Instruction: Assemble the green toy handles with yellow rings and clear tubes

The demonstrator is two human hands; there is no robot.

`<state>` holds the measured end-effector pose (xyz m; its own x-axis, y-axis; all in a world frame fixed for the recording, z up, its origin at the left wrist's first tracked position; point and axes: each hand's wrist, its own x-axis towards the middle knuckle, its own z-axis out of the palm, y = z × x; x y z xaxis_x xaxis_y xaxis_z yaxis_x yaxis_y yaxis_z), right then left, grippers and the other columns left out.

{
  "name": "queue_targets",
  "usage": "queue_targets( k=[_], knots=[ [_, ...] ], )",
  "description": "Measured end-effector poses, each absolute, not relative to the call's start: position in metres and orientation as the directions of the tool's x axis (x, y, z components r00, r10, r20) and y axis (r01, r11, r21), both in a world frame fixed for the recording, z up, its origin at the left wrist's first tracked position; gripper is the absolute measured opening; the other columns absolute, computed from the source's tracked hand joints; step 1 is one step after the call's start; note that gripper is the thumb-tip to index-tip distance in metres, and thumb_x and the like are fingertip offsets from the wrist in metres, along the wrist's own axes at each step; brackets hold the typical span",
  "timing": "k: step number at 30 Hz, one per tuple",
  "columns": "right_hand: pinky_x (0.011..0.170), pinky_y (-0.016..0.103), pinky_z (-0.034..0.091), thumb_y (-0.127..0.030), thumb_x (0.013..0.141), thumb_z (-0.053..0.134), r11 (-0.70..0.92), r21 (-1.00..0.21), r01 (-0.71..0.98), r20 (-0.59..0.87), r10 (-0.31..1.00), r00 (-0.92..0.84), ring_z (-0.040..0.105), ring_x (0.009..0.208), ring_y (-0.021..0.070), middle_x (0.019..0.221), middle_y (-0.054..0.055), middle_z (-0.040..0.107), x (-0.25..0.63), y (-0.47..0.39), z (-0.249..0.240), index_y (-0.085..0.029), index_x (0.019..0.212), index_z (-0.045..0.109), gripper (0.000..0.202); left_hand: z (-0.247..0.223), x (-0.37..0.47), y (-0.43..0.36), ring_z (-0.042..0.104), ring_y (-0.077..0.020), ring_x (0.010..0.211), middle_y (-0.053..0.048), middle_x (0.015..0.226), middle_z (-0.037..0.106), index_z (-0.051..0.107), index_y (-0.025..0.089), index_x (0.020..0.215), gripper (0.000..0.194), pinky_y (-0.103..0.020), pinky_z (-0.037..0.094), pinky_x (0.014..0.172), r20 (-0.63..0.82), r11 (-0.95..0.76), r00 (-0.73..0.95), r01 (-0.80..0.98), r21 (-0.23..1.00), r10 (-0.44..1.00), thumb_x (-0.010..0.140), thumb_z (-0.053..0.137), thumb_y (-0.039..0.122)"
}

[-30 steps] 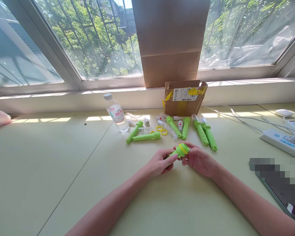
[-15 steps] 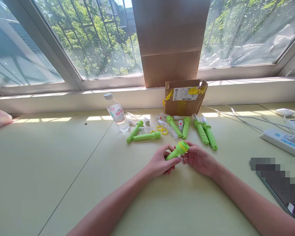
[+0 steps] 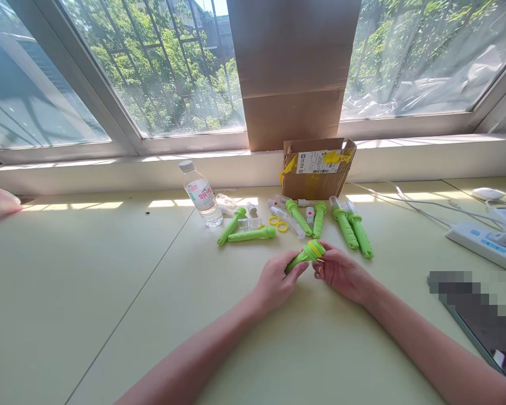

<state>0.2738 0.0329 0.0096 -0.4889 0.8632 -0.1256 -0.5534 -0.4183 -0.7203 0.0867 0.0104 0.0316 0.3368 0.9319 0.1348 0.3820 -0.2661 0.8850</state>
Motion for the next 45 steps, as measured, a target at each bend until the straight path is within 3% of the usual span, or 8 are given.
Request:
queue_targets(
  k=[4,8,19,26,32,42,45],
  knots=[
    [0.061,0.023,0.05,-0.017,0.081,0.058,-0.415,-0.73,-0.543,-0.116,0.858,-0.5,0.055,0.064,0.0086,0.084,-0.001,0.062,0.2737,0.0321,0.0105,-0.022,0.102,0.063,0.022,0.0343,0.0853,0.0103,0.041,-0.0061,0.048,0.004,0.057,0.048,0.058,0.015,0.079,0.032,-0.019,0.034,0.051,0.079,-0.204,0.378,0.304,0.931,0.922,0.089,0.044,0.042],
    [0.062,0.024,0.05,-0.017,0.082,0.057,-0.408,-0.736,-0.541,-0.085,0.848,-0.524,0.056,0.067,0.0098,0.085,0.0,0.062,0.274,0.0317,0.0108,-0.021,0.102,0.063,0.022,0.036,0.0843,0.0108,0.038,-0.0046,0.043,0.004,0.057,0.048,0.054,0.015,0.074,0.036,-0.018,0.031,0.044,0.005,-0.11,0.438,0.214,0.971,0.899,0.089,0.043,0.045],
    [0.062,0.026,0.051,-0.018,0.082,0.055,-0.41,-0.752,-0.515,-0.058,0.821,-0.568,0.061,0.073,0.0137,0.089,0.003,0.064,0.2742,0.0313,0.0126,-0.019,0.103,0.062,0.022,0.0371,0.0813,0.0155,0.04,-0.0059,0.037,0.003,0.053,0.05,0.055,0.013,0.085,0.046,-0.018,0.033,0.036,-0.086,0.066,0.585,0.055,0.996,0.807,0.087,0.04,0.056],
    [0.063,0.026,0.051,-0.018,0.084,0.053,-0.421,-0.748,-0.513,-0.064,0.816,-0.575,0.06,0.07,0.0124,0.089,0.003,0.063,0.2725,0.0331,0.0115,-0.019,0.104,0.061,0.022,0.039,0.0838,0.013,0.039,-0.0041,0.035,0.005,0.053,0.05,0.056,0.015,0.084,0.037,-0.017,0.03,0.034,-0.09,0.035,0.526,0.115,0.993,0.846,0.083,0.051,0.051],
    [0.063,0.026,0.051,-0.018,0.084,0.052,-0.416,-0.742,-0.526,-0.068,0.827,-0.558,0.058,0.068,0.0118,0.088,0.003,0.062,0.2705,0.0335,0.013,-0.019,0.1,0.062,0.019,0.0336,0.0885,0.0121,0.052,-0.0075,0.041,0.002,0.064,0.059,0.051,0.017,0.08,0.035,-0.017,0.034,0.035,-0.094,0.061,0.376,0.097,0.993,0.922,0.072,0.066,0.048],
    [0.061,0.024,0.051,-0.016,0.082,0.056,-0.409,-0.727,-0.552,-0.1,0.858,-0.504,0.056,0.063,0.0088,0.085,0.0,0.062,0.2722,0.0331,0.012,-0.02,0.1,0.062,0.02,0.0372,0.0887,0.0121,0.06,-0.0123,0.06,-0.004,0.072,0.064,0.064,0.013,0.081,0.034,-0.019,0.04,0.049,0.009,-0.084,0.381,0.179,0.98,0.925,0.083,0.053,0.045],
    [0.06,0.023,0.051,-0.015,0.082,0.056,-0.407,-0.724,-0.556,-0.112,0.866,-0.488,0.056,0.064,0.0089,0.084,0.0,0.062,0.272,0.0335,0.0117,-0.02,0.101,0.062,0.021,0.0374,0.0885,0.0119,0.057,-0.0105,0.055,-0.002,0.069,0.061,0.063,0.014,0.081,0.036,-0.019,0.039,0.047,-0.001,-0.08,0.39,0.192,0.978,0.921,0.085,0.049,0.046]
  ],
)
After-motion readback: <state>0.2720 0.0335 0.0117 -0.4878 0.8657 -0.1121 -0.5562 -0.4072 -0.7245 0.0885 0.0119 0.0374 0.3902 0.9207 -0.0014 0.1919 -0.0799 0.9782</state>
